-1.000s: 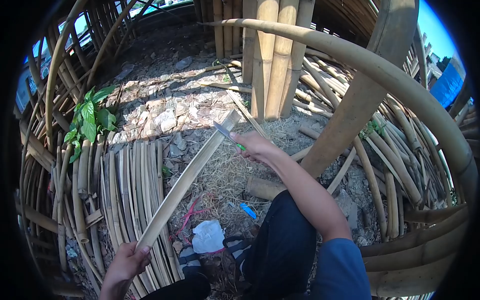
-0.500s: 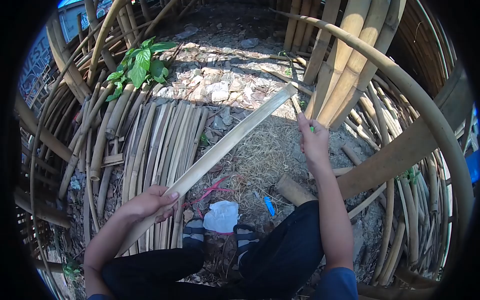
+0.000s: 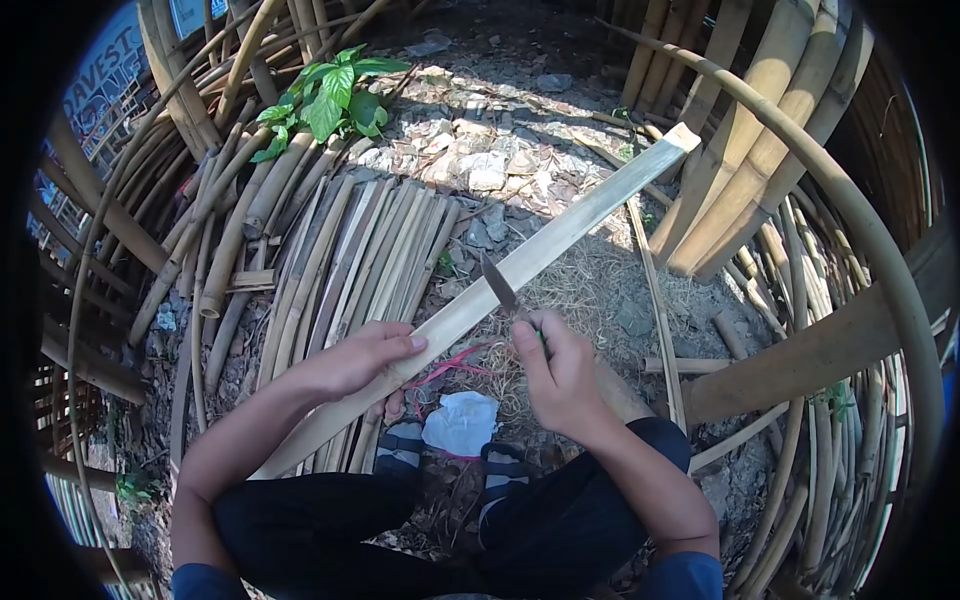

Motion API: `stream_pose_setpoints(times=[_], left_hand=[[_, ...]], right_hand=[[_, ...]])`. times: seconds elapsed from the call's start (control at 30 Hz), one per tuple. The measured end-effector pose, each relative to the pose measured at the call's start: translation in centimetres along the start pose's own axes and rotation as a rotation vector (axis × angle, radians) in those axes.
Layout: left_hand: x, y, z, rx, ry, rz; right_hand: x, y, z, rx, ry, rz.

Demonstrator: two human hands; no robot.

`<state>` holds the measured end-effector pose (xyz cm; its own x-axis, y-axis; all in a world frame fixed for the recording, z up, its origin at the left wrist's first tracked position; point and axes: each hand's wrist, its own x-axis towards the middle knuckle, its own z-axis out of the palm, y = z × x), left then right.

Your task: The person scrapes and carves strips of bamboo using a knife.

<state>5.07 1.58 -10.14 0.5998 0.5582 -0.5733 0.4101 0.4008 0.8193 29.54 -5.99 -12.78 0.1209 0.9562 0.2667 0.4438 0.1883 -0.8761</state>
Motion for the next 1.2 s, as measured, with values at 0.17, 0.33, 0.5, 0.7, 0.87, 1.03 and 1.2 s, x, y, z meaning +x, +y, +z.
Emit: stream_pose_setpoints(times=[0.17, 0.33, 0.5, 0.7, 0.87, 1.03, 1.2], left_hand=[[0.7, -0.1, 0.8, 0.009, -0.031, 0.147], [0.4, -0.2, 1.5, -0.020, -0.023, 0.193], [-0.2, 0.3, 2.0, 0.070, -0.072, 0.178], [-0.8, 0.3, 2.6, 0.124, 0.002, 0.252], [-1.7, 0.8, 2.6, 0.131, 0.093, 0.197], [-1.6, 0.5, 2.5, 0.124, 0.086, 0.182], [-1.6, 0.5, 2.5, 0.077, 0.072, 0.213]], right_hand=[[-2.7, -1.2, 2.7, -0.224, -0.064, -0.006], [-4.2, -1.3, 4.0, -0.351, -0.090, -0.095], [-3.7, -0.9, 4.3, -0.521, -0.056, -0.326], [-2.8, -0.6, 3.6, -0.660, -0.041, -0.457], [-1.6, 0.0, 2.2, -0.757, 0.087, -0.449], [-2.3, 0.1, 2.1, -0.740, 0.103, -0.368], [-2.3, -0.4, 2.5, -0.686, 0.031, -0.547]])
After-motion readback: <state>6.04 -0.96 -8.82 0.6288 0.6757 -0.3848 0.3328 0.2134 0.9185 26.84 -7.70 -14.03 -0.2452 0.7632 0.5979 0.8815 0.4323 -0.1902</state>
